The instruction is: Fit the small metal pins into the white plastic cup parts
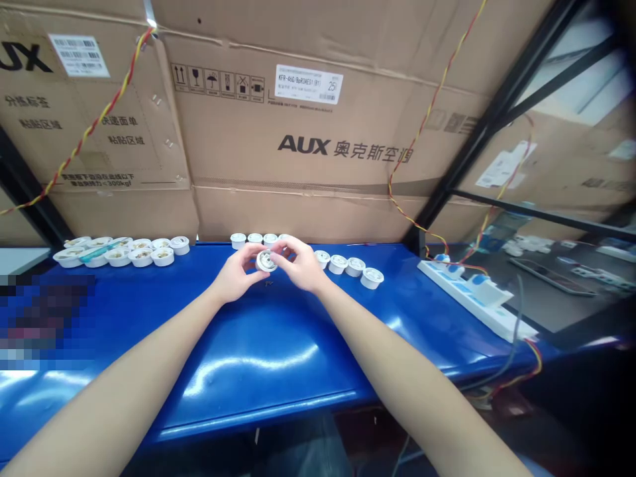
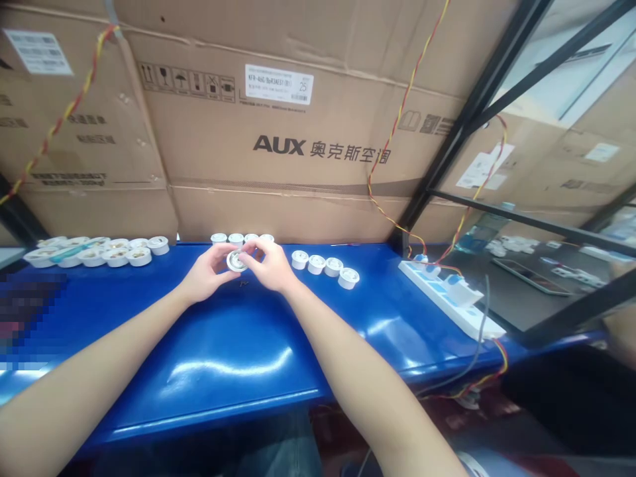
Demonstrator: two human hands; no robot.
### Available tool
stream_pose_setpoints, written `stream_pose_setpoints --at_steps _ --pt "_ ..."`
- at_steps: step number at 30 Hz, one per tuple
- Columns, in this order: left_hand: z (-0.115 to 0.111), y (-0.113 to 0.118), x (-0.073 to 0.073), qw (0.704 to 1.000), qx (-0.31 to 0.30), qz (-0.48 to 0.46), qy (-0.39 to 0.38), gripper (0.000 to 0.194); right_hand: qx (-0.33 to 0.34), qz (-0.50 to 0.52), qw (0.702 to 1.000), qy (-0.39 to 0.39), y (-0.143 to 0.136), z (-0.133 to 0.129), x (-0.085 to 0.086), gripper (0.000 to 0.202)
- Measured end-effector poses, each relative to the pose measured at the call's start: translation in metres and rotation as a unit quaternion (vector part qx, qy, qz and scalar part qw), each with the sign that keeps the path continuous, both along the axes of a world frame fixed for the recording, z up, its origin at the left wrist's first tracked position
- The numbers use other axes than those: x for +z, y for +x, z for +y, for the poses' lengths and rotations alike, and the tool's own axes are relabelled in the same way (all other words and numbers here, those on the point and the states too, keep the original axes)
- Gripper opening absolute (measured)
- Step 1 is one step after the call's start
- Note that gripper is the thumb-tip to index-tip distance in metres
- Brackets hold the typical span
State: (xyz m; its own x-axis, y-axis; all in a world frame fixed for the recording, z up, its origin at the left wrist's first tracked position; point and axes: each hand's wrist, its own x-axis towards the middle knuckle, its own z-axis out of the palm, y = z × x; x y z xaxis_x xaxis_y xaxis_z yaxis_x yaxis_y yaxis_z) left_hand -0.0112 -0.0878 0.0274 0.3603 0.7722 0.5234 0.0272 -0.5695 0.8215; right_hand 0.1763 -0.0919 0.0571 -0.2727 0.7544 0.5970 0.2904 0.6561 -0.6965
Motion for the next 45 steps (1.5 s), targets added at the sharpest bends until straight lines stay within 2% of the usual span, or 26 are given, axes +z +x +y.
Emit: stream_pose_setpoints --at_steps 3,5,8,12,16,20,27,30,32,35,37,40,43,45 --pt "0.001 0.000 -0.002 1.000 0.003 -0.010 -0.004 0.053 0.015 -0.039 0.998 0.040 0.000 -0.003 0.000 0.022" --pt "0.002 0.000 -0.003 1.000 0.009 -0.009 0.000 0.059 0.019 -0.085 0.994 0.068 0.000 -0.004 -0.001 0.031" --pt "0.003 0.000 -0.004 0.999 0.038 0.016 0.018 0.065 0.000 -0.155 0.983 0.100 -0.002 -0.003 -0.006 0.043" --pt "0.004 -0.002 -0.005 0.995 0.085 0.045 0.034 0.060 -0.044 -0.217 0.970 0.098 0.002 0.004 -0.010 0.043" --pt "0.005 -0.005 -0.004 0.983 0.147 0.086 0.066 0.049 -0.128 -0.316 0.938 0.060 0.023 0.020 -0.012 0.042" --pt "0.003 -0.007 -0.001 0.977 0.166 0.116 0.072 0.042 -0.202 -0.408 0.890 -0.014 0.048 0.036 -0.015 0.039" --pt "0.006 -0.013 -0.001 0.965 0.215 0.138 0.053 0.027 -0.328 -0.426 0.834 -0.125 0.071 0.042 -0.014 0.040" --pt "0.012 -0.018 -0.005 0.958 0.246 0.140 0.041 0.024 -0.380 -0.437 0.807 -0.117 0.070 0.038 -0.012 0.043" --pt "0.015 -0.021 -0.008 0.955 0.258 0.142 0.029 0.022 -0.374 -0.438 0.815 -0.059 0.060 0.036 -0.011 0.047" --pt "0.018 -0.023 -0.010 0.953 0.264 0.147 0.012 0.019 -0.290 -0.446 0.846 0.025 0.036 0.042 -0.012 0.049" --pt "0.018 -0.022 -0.011 0.954 0.257 0.151 0.007 0.019 -0.256 -0.459 0.851 0.005 0.021 0.052 -0.013 0.053" --pt "0.017 -0.022 -0.012 0.959 0.240 0.150 0.012 0.018 -0.252 -0.470 0.843 -0.078 0.007 0.070 -0.012 0.051" --pt "0.017 -0.021 -0.013 0.962 0.234 0.139 0.004 0.017 -0.254 -0.473 0.837 -0.110 0.006 0.078 -0.010 0.048" --pt "0.017 -0.021 -0.014 0.962 0.239 0.132 0.003 0.016 -0.263 -0.470 0.835 -0.113 0.008 0.075 -0.010 0.044"
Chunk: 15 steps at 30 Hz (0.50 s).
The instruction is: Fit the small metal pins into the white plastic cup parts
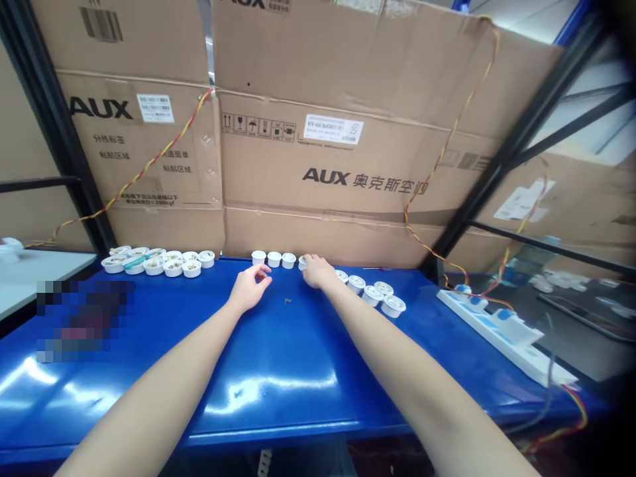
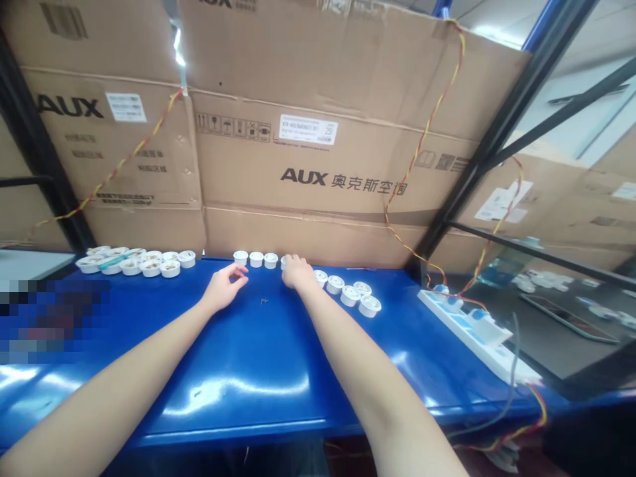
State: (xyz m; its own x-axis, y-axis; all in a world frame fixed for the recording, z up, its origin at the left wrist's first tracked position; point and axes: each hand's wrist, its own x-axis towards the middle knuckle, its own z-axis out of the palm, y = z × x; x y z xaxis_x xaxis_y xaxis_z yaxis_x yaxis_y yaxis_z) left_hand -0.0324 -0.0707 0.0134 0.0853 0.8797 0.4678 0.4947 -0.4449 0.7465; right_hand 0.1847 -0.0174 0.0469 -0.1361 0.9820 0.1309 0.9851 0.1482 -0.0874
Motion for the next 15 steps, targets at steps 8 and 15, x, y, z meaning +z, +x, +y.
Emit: stream_pose_setpoints --at_steps 8,15 --pt "0.002 0.001 -0.001 1.000 -0.010 0.026 0.004 0.025 0.180 0.285 0.941 0.013 0.017 -0.040 -0.009 0.057" --pt "0.002 0.001 -0.005 0.995 -0.049 0.085 0.020 0.033 0.298 0.219 0.929 -0.021 0.019 -0.052 -0.004 0.021"
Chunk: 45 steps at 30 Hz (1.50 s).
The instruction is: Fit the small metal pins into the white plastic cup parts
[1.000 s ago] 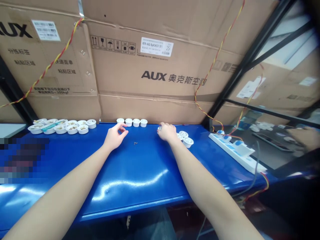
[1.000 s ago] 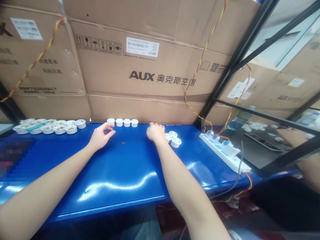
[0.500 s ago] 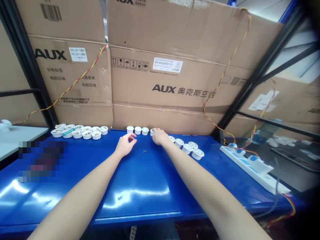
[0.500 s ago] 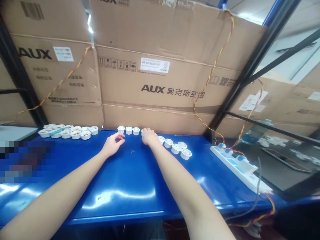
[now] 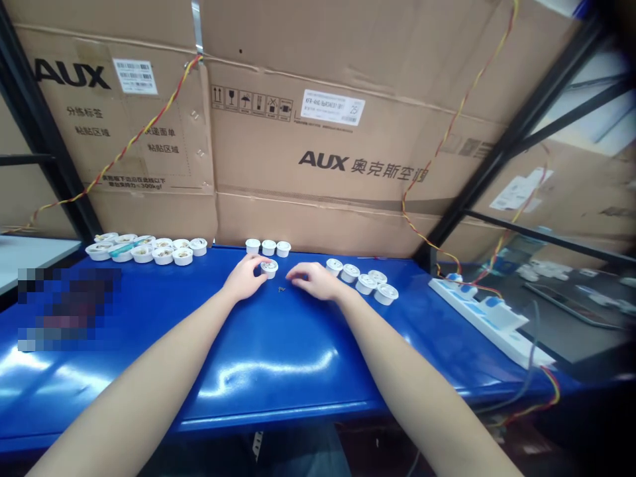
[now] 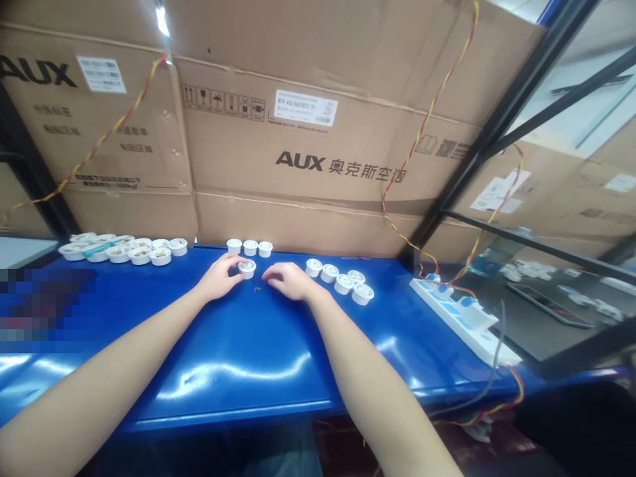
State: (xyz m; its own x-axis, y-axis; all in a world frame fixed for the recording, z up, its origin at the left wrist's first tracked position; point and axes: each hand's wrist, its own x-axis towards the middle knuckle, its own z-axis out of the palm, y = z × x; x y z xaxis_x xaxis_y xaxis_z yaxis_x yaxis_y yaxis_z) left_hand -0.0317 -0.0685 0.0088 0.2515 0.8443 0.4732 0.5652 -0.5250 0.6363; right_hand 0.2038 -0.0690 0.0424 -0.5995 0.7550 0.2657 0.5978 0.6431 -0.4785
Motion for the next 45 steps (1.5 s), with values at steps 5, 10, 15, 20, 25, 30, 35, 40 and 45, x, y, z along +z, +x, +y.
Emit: stream_pose_setpoints --at_steps 5,10,15,20,25,30,35,40,45 --pt "0.000 0.001 -0.001 1.000 0.011 0.002 -0.007 0.030 -0.023 -0.074 0.997 -0.013 -0.010 -0.005 0.000 0.016" --pt "0.000 0.001 -0.002 1.000 0.008 0.019 -0.010 0.031 -0.079 -0.118 0.990 0.009 -0.020 -0.011 0.003 0.021" --pt "0.000 0.002 -0.002 1.000 0.010 0.025 -0.008 0.032 -0.127 -0.155 0.980 0.016 -0.031 -0.016 0.003 0.018" --pt "0.000 0.002 -0.002 0.999 0.012 0.032 -0.011 0.034 -0.162 -0.167 0.973 0.002 -0.035 -0.019 0.005 0.018" --pt "0.001 0.002 -0.002 0.999 0.016 0.039 -0.011 0.035 -0.183 -0.173 0.968 -0.011 -0.035 -0.021 0.007 0.019" --pt "0.000 0.002 -0.002 0.998 0.020 0.055 -0.009 0.035 -0.176 -0.186 0.966 -0.018 -0.034 -0.021 0.009 0.012" --pt "0.001 0.002 -0.002 0.997 0.023 0.067 -0.012 0.035 -0.177 -0.177 0.968 -0.030 -0.032 -0.020 0.009 0.013" --pt "0.000 0.002 -0.002 0.997 0.023 0.070 -0.012 0.035 -0.160 -0.164 0.973 -0.020 -0.033 -0.020 0.007 0.016" --pt "0.001 0.002 -0.003 0.997 0.019 0.068 -0.006 0.036 -0.137 -0.148 0.979 -0.020 -0.031 -0.018 0.004 0.012"
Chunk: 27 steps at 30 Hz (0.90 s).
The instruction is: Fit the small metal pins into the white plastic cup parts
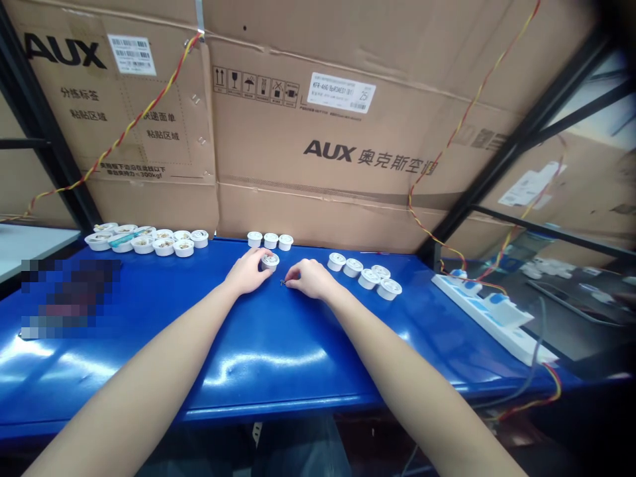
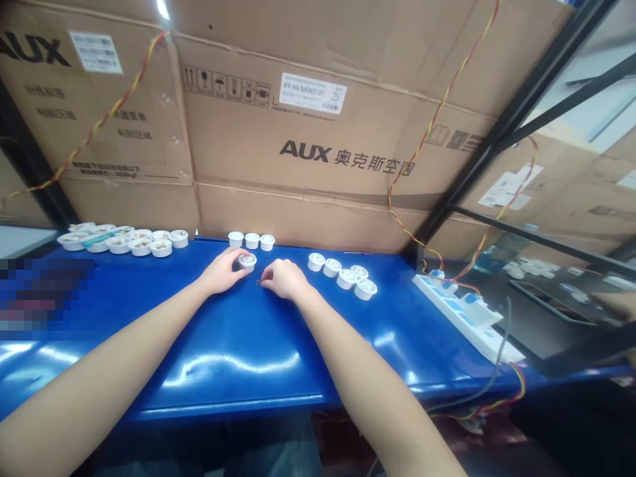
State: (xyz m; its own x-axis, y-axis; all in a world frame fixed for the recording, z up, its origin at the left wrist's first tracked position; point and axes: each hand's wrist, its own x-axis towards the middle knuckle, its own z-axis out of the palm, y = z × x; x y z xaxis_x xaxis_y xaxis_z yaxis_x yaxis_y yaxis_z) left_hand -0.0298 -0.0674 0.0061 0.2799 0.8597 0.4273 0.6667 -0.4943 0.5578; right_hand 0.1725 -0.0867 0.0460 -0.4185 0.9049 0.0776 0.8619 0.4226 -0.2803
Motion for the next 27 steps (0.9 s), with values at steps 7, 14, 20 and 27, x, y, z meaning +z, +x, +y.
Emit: stream_pose_setpoints --at_steps 7,14,20,27 --pt "-0.001 0.000 0.002 1.000 0.000 0.008 0.001 0.036 0.066 -0.008 0.998 0.024 0.006 0.004 -0.002 0.011" --pt "-0.005 0.000 0.005 0.999 0.021 0.041 -0.028 0.033 0.166 0.004 0.986 -0.014 0.015 0.008 -0.003 0.012" --pt "-0.005 -0.001 0.006 0.999 -0.026 -0.008 0.026 0.041 0.153 0.067 0.985 -0.051 0.019 0.007 0.002 0.019" --pt "-0.015 0.007 0.018 0.995 -0.052 -0.030 0.075 0.036 0.092 0.154 0.981 0.071 0.010 0.004 0.006 0.021"
